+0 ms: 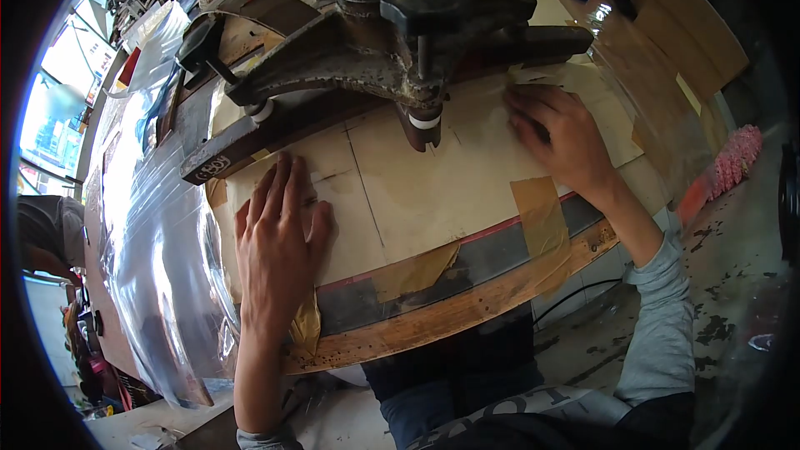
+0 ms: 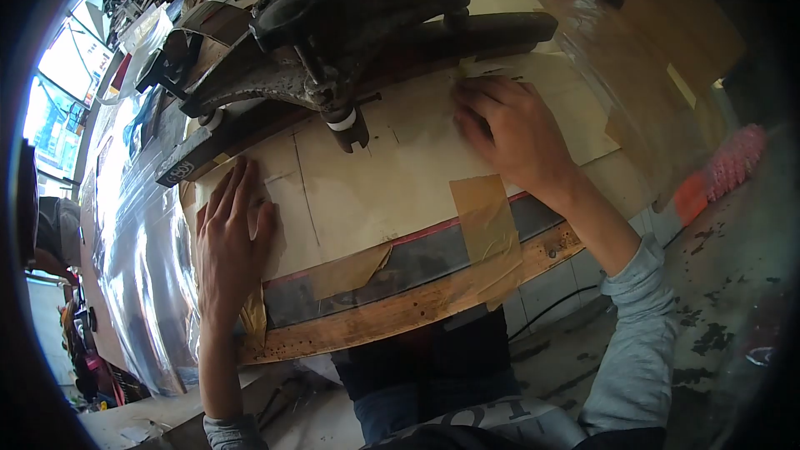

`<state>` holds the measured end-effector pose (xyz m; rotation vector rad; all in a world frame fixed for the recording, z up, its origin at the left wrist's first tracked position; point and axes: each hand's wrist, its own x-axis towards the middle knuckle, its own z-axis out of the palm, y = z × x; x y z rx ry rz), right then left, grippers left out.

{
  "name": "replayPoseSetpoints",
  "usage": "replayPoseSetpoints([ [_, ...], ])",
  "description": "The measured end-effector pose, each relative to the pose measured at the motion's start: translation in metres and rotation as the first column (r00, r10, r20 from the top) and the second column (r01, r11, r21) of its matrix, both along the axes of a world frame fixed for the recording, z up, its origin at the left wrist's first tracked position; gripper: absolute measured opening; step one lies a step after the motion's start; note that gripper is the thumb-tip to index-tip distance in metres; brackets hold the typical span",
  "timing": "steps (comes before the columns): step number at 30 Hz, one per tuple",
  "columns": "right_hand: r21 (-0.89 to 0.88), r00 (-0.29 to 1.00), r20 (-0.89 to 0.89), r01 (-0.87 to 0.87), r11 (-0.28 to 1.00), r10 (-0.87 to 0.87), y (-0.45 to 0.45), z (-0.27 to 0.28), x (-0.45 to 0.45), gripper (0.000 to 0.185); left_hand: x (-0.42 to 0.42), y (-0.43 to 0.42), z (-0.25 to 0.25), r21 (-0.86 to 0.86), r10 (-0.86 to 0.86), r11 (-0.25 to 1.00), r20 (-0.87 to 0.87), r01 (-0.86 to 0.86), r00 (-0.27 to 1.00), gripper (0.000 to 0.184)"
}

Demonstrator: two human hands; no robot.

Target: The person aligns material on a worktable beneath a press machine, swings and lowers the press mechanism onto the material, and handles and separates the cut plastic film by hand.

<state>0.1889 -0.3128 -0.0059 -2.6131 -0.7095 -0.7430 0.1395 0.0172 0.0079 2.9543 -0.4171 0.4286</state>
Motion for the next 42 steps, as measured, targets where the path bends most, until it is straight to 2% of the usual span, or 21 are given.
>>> replayPoseSetpoints([
  [12,-0.039,1.000,0.001,0.012,0.999,-0.012,-0.002,-0.002,0.003,0.023,0.001,0.001,-0.002,0.007,-0.021,1.000,0.022,0.020,1.000,0.050],
  [19,0.004,1.000,-0.014,-0.003,1.000,0.003,0.002,-0.001,0.000,0.024,0.000,0.007,-0.003,0.003,-0.042,0.999,0.055,0.042,0.998,0.050],
  [24,-0.004,0.998,-0.054,0.012,1.000,-0.012,0.000,-0.003,-0.002,0.022,0.002,0.009,-0.012,-0.031,-0.100,0.994,0.178,0.107,0.979,0.044],
  [27,-0.073,0.996,-0.066,0.057,0.996,-0.062,0.001,-0.003,-0.003,0.022,0.000,0.006,-0.006,-0.080,-0.062,0.995,0.048,0.066,0.997,0.039],
  [30,-0.156,0.993,-0.107,0.024,0.988,-0.041,0.005,0.013,-0.027,0.023,-0.001,0.008,-0.009,0.023,-0.112,0.994,0.126,0.110,0.986,0.034],
  [31,-0.110,0.992,-0.126,0.008,0.994,-0.022,0.008,0.015,-0.041,0.025,-0.007,0.007,-0.006,0.057,-0.125,0.991,0.134,0.118,0.983,0.034],
  [33,-0.019,0.987,-0.161,-0.017,1.000,0.013,0.018,0.013,-0.078,0.028,-0.038,-0.006,0.008,0.247,-0.088,0.966,0.040,0.076,0.995,0.036],
  [34,-0.032,0.997,-0.073,-0.020,0.999,0.017,0.022,0.007,-0.097,0.031,-0.057,-0.016,0.012,0.339,-0.065,0.939,-0.009,0.064,0.998,0.038],
  [37,0.016,0.998,0.068,-0.019,1.000,0.017,0.040,-0.012,-0.148,0.044,-0.112,-0.042,-0.006,0.042,-0.146,0.989,0.149,0.141,0.978,0.043],
  [40,0.085,0.929,0.362,0.051,0.995,-0.079,0.052,-0.025,-0.148,0.043,-0.147,-0.055,-0.040,-0.058,-0.062,0.995,0.318,0.084,0.946,0.055],
  [42,0.143,0.889,0.440,0.071,0.987,-0.128,0.051,-0.055,-0.146,0.043,-0.149,-0.058,-0.060,-0.096,0.014,0.995,0.428,0.030,0.904,0.051],
])
